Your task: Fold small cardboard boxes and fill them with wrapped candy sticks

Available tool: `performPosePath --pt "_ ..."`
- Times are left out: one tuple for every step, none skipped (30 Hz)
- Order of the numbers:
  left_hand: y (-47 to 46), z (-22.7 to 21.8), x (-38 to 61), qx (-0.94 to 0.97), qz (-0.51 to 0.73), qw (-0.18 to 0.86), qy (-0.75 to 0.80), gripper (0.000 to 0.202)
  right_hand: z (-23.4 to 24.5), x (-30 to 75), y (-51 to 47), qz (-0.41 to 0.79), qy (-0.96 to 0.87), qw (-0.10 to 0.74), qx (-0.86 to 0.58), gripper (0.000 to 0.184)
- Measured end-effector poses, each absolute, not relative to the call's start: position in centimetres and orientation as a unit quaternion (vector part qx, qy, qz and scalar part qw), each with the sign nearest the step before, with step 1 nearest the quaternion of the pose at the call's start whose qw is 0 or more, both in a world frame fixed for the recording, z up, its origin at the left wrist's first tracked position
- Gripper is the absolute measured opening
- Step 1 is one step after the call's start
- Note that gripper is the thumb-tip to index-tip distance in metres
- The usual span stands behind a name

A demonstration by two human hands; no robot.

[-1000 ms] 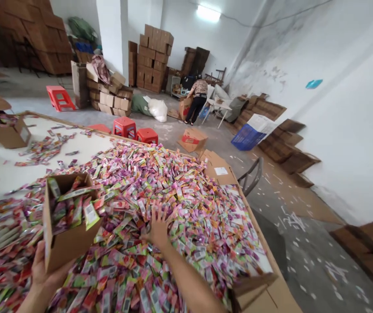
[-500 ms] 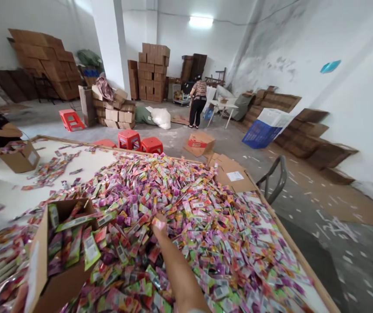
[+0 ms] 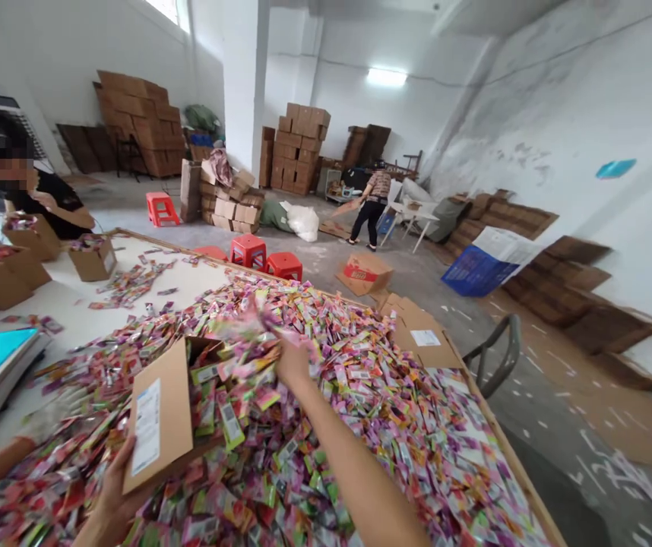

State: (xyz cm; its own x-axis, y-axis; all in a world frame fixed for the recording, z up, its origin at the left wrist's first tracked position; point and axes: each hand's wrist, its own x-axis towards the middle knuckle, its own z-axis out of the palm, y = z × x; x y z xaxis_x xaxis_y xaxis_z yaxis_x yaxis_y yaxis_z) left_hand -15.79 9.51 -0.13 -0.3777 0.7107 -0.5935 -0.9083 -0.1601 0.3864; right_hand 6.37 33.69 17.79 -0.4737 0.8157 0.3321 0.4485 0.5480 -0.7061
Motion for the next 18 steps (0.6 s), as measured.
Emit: performPosePath --pt "9.9 0.0 -15.6 -0.132 0.747 0.546 0.356 0.076 19.1 5.3 32.3 0.191 -0.858 0.286 -0.381 0.055" --pt "10.2 0.1 -15.4 -0.124 0.746 0.55 0.354 0.076 20.0 4.1 30.6 0.098 -0.896 0.226 -0.369 0.057" --pt "10.6 0.2 -15.2 -0.116 0.744 0.555 0.353 0.077 20.6 2.7 28.9 0.011 -0.922 0.163 -0.35 0.057" --pt "10.8 0.3 -15.0 -0.112 0.744 0.558 0.352 0.077 20.8 1.4 27.3 -0.054 -0.936 0.109 -0.329 0.056" --pt "10.9 0.3 -14.7 -0.113 0.743 0.56 0.348 0.076 20.8 0.1 25.9 -0.083 -0.944 0.069 -0.312 0.055" --pt "11.0 0.2 -14.5 -0.118 0.742 0.563 0.345 0.074 20.6 -1.0 24.9 -0.089 -0.95 0.04 -0.297 0.057" --pt "10.9 -0.1 -14.4 -0.124 0.738 0.568 0.341 0.073 20.4 -1.9 24.2 -0.079 -0.954 0.018 -0.287 0.063" --pt "10.8 -0.4 -14.3 -0.13 0.736 0.573 0.337 0.071 20.3 -2.6 24.0 -0.056 -0.958 0.002 -0.281 0.071" --pt "10.6 -0.7 -14.3 -0.134 0.736 0.574 0.334 0.069 20.3 -3.2 24.1 -0.021 -0.961 -0.013 -0.275 0.079" --pt "10.3 -1.2 -14.5 -0.136 0.74 0.571 0.329 0.067 20.5 -3.6 24.5 0.02 -0.963 -0.024 -0.269 0.086" --pt "10.1 -1.6 -14.8 -0.137 0.744 0.567 0.325 0.065 20.9 -3.9 25.0 0.068 -0.963 -0.038 -0.259 0.092" --pt "9.8 -2.0 -15.2 -0.137 0.753 0.558 0.321 0.063 21.4 -4.2 25.7 0.122 -0.96 -0.053 -0.245 0.094" --pt "9.6 -2.3 -15.7 -0.134 0.763 0.546 0.319 0.061 21.9 -4.4 26.4 0.182 -0.954 -0.073 -0.227 0.094" --pt "9.5 -2.6 -16.2 -0.13 0.773 0.534 0.318 0.058 22.4 -4.6 27.0 0.238 -0.945 -0.089 -0.207 0.089" --pt "9.4 -2.6 -16.7 -0.127 0.779 0.525 0.32 0.056 22.7 -4.8 27.5 0.279 -0.936 -0.094 -0.191 0.081" --pt "9.4 -2.5 -17.2 -0.127 0.78 0.522 0.321 0.052 22.7 -5.2 27.7 0.3 -0.932 -0.08 -0.188 0.07" --pt "9.4 -2.3 -17.7 -0.128 0.78 0.523 0.319 0.048 22.5 -5.6 27.7 0.304 -0.931 -0.056 -0.197 0.057" --pt "9.6 -2.0 -18.0 -0.13 0.777 0.529 0.316 0.045 21.9 -6.2 27.3 0.294 -0.931 -0.026 -0.213 0.044"
